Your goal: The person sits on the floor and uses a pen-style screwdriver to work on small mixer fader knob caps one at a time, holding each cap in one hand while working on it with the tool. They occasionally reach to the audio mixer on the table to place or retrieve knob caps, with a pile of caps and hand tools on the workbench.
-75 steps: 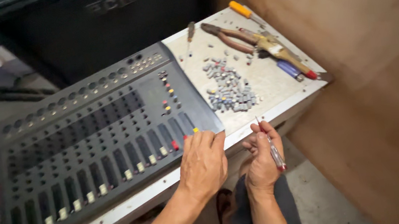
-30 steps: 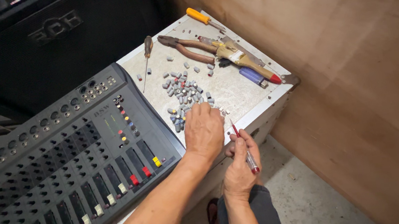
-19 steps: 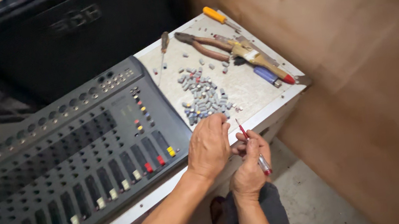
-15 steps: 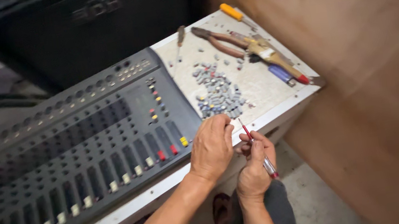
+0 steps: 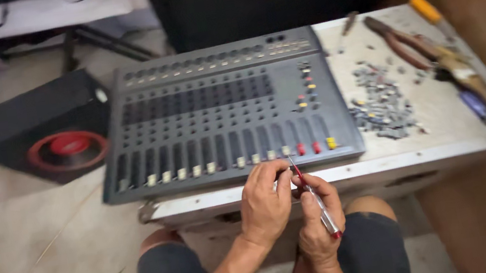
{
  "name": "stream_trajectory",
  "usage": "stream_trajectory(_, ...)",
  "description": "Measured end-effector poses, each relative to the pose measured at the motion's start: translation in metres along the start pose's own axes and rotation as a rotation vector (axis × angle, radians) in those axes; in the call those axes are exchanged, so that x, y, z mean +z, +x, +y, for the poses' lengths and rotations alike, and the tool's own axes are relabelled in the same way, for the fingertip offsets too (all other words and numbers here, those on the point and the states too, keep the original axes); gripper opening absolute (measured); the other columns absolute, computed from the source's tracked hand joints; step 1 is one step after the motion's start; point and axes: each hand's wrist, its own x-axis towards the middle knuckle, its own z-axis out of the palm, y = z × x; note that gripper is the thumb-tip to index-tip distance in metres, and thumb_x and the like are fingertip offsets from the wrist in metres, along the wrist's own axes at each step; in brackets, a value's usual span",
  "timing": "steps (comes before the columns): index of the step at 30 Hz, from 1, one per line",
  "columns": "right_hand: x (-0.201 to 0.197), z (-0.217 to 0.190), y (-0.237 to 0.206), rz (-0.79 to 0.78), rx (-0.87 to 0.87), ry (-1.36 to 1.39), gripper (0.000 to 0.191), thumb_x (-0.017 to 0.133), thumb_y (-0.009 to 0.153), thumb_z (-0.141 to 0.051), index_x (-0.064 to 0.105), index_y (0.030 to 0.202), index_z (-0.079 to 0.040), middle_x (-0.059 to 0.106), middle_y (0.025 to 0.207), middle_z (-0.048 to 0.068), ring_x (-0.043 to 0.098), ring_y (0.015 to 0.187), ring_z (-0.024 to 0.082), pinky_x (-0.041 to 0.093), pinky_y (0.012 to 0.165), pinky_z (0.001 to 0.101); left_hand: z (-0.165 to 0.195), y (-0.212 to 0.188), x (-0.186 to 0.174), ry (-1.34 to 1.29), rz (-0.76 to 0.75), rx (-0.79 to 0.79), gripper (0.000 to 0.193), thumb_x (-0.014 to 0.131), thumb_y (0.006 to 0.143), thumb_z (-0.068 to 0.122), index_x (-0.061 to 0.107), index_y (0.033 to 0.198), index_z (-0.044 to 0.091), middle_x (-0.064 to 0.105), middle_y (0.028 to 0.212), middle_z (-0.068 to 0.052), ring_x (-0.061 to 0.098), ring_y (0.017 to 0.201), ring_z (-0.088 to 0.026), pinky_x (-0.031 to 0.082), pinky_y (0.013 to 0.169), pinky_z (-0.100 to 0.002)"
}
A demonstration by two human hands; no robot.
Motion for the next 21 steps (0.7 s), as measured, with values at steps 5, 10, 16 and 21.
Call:
stream_trajectory(5, 0.035, 0.001, -0.025, -0.160, 0.045, 0.016, 0.027, 0.062, 0.098, -0.003, 0.060, 0.124, 0.002, 0.071, 0.115, 0.011, 0.065, 0.106, 0.015, 0.053, 0.096, 0.0289, -0.030, -0.033, -0.045, -0.120, 0.132, -0.407, 0.012, 0.072, 0.091, 0.009, 0.070, 0.100, 0.001, 0.076, 0.087, -0.011, 0.073, 0.077, -0.020, 0.059, 0.070, -0.034)
stream_trajectory(10, 0.063, 0.013, -0.049, -0.229, 0.172, -0.025, 0.025, 0.068, 0.095, 0.000, 0.061, 0.119, 0.001, 0.072, 0.108, 0.013, 0.065, 0.096, 0.015, 0.053, 0.086, 0.0284, -0.072, -0.067, -0.072, -0.508, 0.198, -0.662, 0.016, 0.069, 0.095, 0.008, 0.073, 0.110, 0.001, 0.074, 0.092, -0.007, 0.067, 0.079, -0.011, 0.058, 0.071, -0.027)
stream_trajectory(16, 0.091, 0.006, -0.076, -0.380, 0.160, 0.025, 0.015, 0.063, 0.100, -0.003, 0.059, 0.114, 0.002, 0.071, 0.110, 0.013, 0.069, 0.103, 0.017, 0.055, 0.094, 0.0304, -0.108, -0.083, -0.101, -1.096, 0.276, -0.855, 0.019, 0.065, 0.098, 0.010, 0.067, 0.116, 0.004, 0.074, 0.096, -0.007, 0.068, 0.082, -0.015, 0.057, 0.071, -0.029)
stream_trajectory(21, 0.109, -0.006, -0.083, -0.420, 0.255, -0.037, 0.027, 0.057, 0.097, -0.007, 0.064, 0.121, 0.003, 0.075, 0.112, 0.013, 0.071, 0.104, 0.018, 0.057, 0.090, 0.0323, -0.113, -0.095, -0.118, -1.577, 0.292, -0.849, 0.017, 0.065, 0.097, 0.012, 0.067, 0.114, 0.009, 0.073, 0.098, -0.008, 0.069, 0.085, -0.019, 0.057, 0.075, -0.034)
